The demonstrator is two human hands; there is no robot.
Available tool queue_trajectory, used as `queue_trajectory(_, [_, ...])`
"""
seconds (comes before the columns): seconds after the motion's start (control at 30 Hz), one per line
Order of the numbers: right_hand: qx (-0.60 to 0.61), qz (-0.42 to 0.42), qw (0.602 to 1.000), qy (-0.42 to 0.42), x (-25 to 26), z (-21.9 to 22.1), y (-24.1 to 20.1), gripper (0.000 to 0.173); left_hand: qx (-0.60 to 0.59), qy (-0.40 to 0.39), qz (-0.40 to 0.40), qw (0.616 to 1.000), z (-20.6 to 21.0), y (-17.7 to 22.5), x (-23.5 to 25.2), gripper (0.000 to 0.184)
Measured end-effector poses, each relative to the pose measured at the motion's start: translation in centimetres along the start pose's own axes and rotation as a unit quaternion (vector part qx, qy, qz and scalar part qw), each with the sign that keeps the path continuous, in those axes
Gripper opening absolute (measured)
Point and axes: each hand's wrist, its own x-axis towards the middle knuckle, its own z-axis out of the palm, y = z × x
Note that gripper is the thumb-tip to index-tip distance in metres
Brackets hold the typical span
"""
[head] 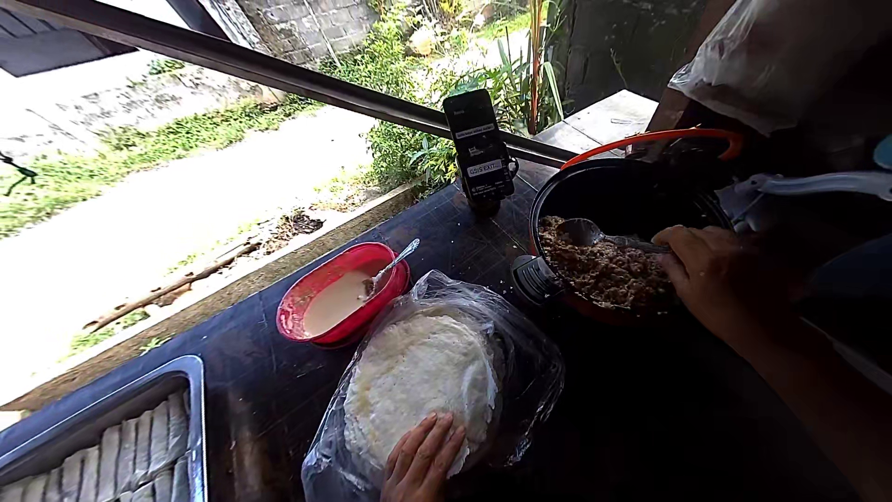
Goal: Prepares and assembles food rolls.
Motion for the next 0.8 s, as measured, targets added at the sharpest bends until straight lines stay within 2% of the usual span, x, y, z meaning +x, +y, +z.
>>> queue_trajectory(0.3, [0.006,-0.031,0.999,0.027,-2.0,0.9,-2.1,0.024,0.001,-0.004,-0.011,1.000,-0.1,0.3,0.0,0.034])
queue_trajectory(0.5, [0.007,-0.034,0.999,0.041,-3.2,0.7,-2.8,0.024,-0.002,-0.006,-0.012,1.000,-0.1,0.3,0.0,0.035])
queue_trajectory(0.8, [0.054,0.004,0.999,0.006,-4.1,0.1,-2.6,0.027,-0.006,-0.002,-0.006,1.000,0.0,0.1,-0.1,0.034])
